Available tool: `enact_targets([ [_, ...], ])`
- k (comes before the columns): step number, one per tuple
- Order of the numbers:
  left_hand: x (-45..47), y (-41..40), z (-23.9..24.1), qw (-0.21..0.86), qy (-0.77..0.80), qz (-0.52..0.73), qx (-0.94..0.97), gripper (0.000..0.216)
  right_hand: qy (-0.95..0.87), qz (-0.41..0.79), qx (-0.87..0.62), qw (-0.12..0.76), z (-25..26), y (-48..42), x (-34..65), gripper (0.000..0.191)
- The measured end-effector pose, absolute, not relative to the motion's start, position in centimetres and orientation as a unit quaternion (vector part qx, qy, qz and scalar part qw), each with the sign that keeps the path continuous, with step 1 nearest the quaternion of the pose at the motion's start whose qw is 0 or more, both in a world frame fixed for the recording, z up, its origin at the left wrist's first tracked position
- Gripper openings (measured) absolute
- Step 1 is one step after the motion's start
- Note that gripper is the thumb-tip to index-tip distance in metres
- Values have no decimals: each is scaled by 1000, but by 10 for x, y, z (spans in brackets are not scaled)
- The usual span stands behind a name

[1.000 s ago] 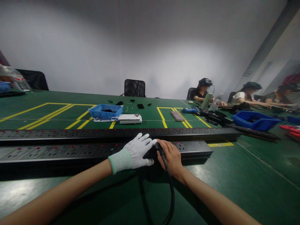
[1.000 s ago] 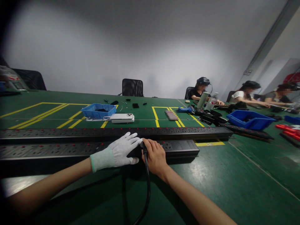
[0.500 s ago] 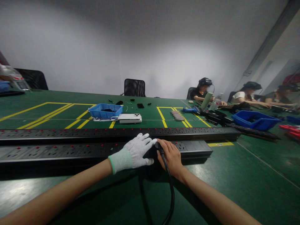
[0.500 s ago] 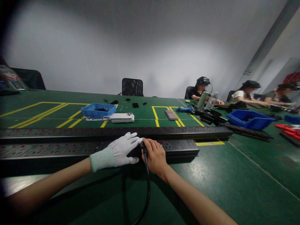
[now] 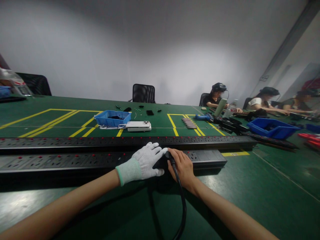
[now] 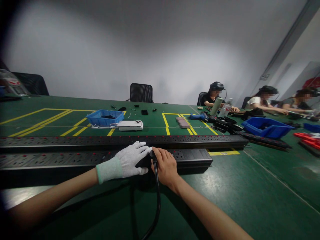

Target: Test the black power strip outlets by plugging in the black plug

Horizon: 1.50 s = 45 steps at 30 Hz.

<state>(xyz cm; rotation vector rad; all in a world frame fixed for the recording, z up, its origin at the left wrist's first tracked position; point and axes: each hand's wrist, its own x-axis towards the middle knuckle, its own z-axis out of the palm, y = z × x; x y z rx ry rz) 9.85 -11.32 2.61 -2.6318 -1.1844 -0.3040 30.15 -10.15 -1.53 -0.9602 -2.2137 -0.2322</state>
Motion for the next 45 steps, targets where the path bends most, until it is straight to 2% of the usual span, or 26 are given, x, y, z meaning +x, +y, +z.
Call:
enact_targets([
  [45,93,-109,23,55,-404,-111,-906,73,-854,-102,-371,350,-16,-101,301,44],
])
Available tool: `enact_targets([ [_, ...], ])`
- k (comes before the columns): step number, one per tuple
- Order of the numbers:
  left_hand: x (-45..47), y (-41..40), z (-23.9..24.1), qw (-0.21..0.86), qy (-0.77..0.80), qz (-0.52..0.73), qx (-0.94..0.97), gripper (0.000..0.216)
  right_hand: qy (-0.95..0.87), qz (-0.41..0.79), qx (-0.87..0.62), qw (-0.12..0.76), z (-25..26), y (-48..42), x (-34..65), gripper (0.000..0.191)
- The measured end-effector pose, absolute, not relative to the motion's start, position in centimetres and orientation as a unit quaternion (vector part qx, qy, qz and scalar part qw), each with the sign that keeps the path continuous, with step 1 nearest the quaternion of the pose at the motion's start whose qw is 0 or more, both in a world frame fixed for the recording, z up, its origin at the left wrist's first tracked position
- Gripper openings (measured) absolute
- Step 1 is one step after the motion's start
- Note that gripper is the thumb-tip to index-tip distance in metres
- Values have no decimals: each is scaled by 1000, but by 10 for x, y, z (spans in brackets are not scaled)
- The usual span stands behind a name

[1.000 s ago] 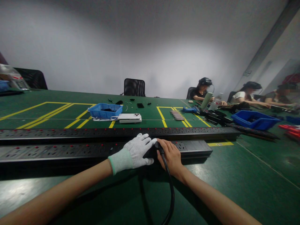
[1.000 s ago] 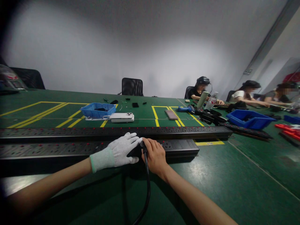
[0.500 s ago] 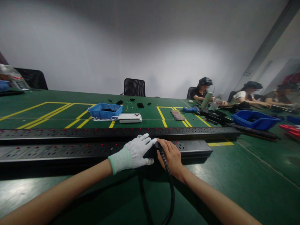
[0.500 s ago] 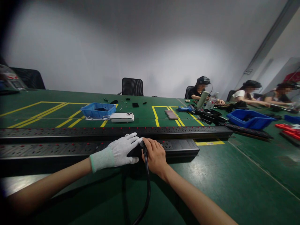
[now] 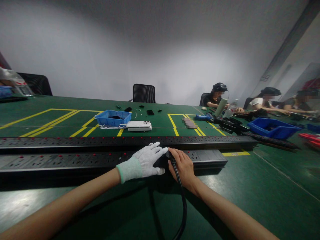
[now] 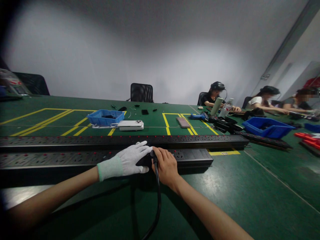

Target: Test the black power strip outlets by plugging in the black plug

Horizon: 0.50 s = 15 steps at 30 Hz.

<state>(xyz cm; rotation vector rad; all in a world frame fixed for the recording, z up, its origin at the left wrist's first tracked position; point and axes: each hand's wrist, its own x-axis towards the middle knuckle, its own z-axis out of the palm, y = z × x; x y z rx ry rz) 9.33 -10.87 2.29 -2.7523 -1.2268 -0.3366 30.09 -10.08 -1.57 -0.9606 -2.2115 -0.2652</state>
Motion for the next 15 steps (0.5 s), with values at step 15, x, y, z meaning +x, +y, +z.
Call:
enact_targets([
  [15,98,-111,27,70,-413,-91,-903,75,-691,136,-424,570,14,-99,295,26],
])
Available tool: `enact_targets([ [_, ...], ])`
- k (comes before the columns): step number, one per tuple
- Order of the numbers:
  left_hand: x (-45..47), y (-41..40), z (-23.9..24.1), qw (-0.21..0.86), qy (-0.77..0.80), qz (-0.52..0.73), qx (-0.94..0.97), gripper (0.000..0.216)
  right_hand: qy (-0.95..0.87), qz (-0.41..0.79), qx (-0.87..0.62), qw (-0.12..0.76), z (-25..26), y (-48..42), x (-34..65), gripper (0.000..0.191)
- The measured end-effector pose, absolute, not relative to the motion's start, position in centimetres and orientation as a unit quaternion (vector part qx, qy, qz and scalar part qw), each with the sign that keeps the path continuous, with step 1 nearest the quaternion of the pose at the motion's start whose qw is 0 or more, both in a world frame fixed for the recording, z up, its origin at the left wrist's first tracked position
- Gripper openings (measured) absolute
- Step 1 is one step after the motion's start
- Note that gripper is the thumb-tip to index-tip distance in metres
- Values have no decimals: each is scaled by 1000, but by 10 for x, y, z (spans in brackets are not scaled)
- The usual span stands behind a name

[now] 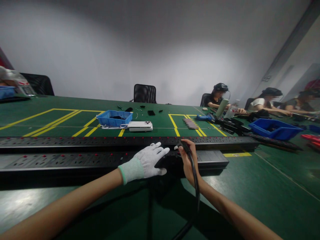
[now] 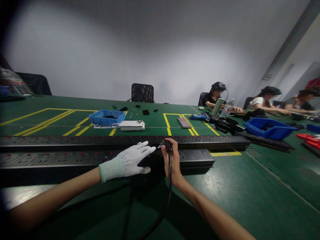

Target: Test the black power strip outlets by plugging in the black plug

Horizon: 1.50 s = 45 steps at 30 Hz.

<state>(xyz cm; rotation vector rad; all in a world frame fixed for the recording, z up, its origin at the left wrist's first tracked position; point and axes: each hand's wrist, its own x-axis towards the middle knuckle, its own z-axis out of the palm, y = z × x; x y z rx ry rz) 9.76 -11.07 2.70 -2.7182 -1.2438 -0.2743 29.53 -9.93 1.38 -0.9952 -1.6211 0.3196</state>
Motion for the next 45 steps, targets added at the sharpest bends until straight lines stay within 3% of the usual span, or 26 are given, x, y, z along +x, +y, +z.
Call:
enact_targets([
  [2,98,-112,29,71,-415,-91,-902,75,-641,146,-427,621,17,-95,295,26],
  [5,96,-113,29,77,-413,-92,-903,74,-652,177,-418,607,20,-90,298,28],
  [11,77,-113,25,79,-406,-83,-907,75,-765,252,-391,445,21,-85,303,31],
  [20,67,-115,24,81,-412,-86,-903,79,-884,116,-364,270,51,-90,282,25],
  [26,66,-116,25,93,-421,-99,-897,85,-889,48,-365,271,44,-90,267,25],
  [39,58,-112,21,72,-443,-121,-886,88,-874,145,-327,329,28,-90,259,29],
  [45,60,-115,27,66,-446,-101,-887,87,-866,113,-364,322,33,-86,263,27],
])
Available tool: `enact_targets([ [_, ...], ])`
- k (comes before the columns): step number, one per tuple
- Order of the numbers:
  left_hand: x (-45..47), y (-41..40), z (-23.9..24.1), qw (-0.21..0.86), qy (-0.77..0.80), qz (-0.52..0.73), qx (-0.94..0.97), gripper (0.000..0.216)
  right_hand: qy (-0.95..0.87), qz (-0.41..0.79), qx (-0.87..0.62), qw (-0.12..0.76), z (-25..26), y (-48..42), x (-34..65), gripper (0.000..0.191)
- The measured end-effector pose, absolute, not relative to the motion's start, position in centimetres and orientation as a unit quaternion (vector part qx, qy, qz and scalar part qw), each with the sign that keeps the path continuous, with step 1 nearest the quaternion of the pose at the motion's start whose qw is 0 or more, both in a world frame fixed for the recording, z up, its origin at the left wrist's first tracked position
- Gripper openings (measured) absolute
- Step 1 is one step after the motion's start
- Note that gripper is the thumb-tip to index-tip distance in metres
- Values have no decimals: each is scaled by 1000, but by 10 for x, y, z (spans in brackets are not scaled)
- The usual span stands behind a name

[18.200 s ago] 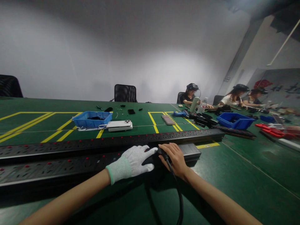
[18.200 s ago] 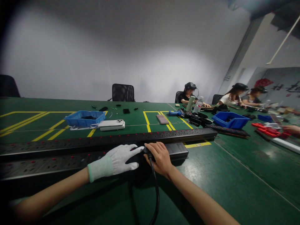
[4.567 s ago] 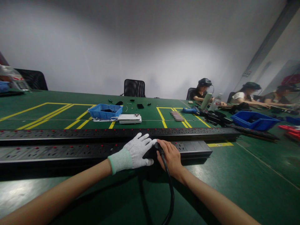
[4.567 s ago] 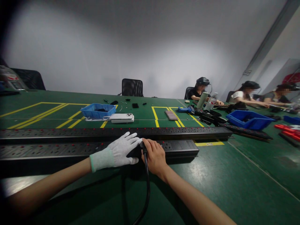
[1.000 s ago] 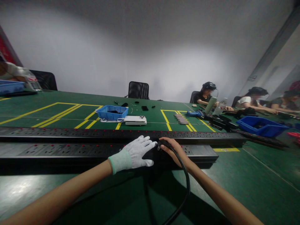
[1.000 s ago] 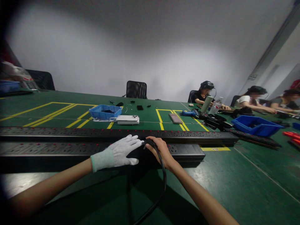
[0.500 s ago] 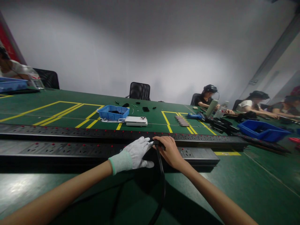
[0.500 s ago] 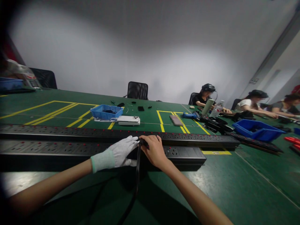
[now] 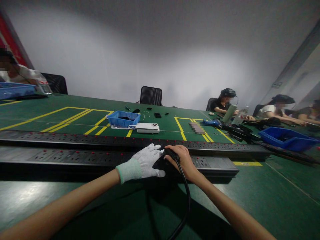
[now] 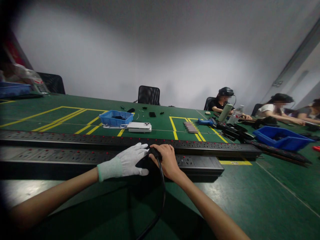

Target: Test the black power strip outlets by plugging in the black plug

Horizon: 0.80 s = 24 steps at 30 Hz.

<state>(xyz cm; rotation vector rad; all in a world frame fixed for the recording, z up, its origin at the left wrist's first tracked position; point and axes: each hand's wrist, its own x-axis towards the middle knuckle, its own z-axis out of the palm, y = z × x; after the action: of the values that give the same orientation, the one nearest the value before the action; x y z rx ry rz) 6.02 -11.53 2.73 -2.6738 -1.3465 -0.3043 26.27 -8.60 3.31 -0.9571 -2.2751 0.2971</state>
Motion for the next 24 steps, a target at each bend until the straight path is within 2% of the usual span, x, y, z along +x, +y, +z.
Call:
enact_targets([
  [9,58,-112,20,63,-449,-93,-887,91,-921,25,-337,196,65,-81,283,30],
  [14,56,-113,17,69,-449,-90,-887,89,-937,13,-317,146,82,-80,293,30],
  [19,56,-113,16,74,-446,-108,-885,88,-937,18,-309,163,76,-76,291,30],
  [24,59,-114,21,69,-441,-113,-887,90,-912,36,-314,262,53,-76,274,30],
])
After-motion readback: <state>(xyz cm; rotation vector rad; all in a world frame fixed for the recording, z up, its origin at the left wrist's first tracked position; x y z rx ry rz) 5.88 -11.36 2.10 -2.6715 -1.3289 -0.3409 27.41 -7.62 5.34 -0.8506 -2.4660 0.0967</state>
